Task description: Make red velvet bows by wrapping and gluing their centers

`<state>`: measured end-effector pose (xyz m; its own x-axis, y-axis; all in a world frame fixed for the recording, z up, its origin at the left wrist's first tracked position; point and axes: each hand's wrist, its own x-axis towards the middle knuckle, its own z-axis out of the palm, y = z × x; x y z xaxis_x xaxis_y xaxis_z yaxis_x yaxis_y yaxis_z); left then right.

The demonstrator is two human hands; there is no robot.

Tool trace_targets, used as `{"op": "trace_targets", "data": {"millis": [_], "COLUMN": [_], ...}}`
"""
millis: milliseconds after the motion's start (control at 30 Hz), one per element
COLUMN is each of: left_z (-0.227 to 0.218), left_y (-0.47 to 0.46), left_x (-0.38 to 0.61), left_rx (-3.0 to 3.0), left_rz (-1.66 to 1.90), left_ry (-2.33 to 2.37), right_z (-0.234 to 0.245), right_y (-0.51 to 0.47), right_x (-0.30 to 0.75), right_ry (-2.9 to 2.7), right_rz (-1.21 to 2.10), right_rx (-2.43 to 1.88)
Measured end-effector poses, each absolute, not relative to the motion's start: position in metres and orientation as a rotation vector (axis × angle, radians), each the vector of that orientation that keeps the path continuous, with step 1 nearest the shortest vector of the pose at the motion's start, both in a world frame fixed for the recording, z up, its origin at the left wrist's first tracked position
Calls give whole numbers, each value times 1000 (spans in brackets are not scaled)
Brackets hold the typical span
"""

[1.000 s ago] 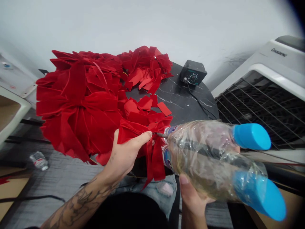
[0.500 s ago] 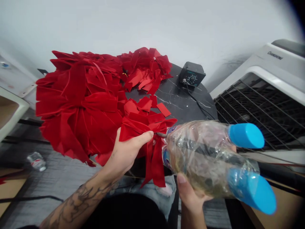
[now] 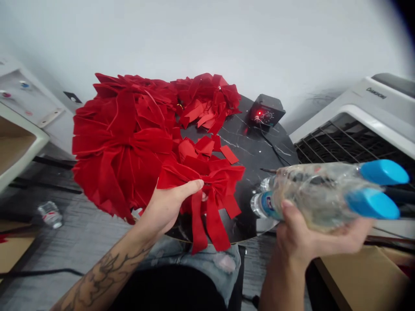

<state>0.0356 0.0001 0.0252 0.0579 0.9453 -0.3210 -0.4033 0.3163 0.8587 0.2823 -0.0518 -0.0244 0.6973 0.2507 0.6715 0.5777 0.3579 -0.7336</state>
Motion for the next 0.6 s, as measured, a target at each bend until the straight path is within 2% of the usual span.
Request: {"op": "trace_targets", "data": {"millis": [67,167,367,467,600], "left_z": [26,26,24,23,22], "left_y": [-1,-3,-2,-1,-1], "left_x": [31,26,15,8,-1], "left_rx": [663,685,737,815,879], "left_rz": [1105,1039,910,816,690], "left_ry": [1013,984,923,848,784], "right_z": [-20,-19,-2,14,27], "right_y": [-29,-12,-48,-80,-97], "right_x": [303,320,255,201,184], "right_ry": [-866,-919,-825,-861,-1094], "right_rz": [-397,-404,-79,-62,264], "right_rx": [-1099,-1059,-1497,-1420,-1376]}}
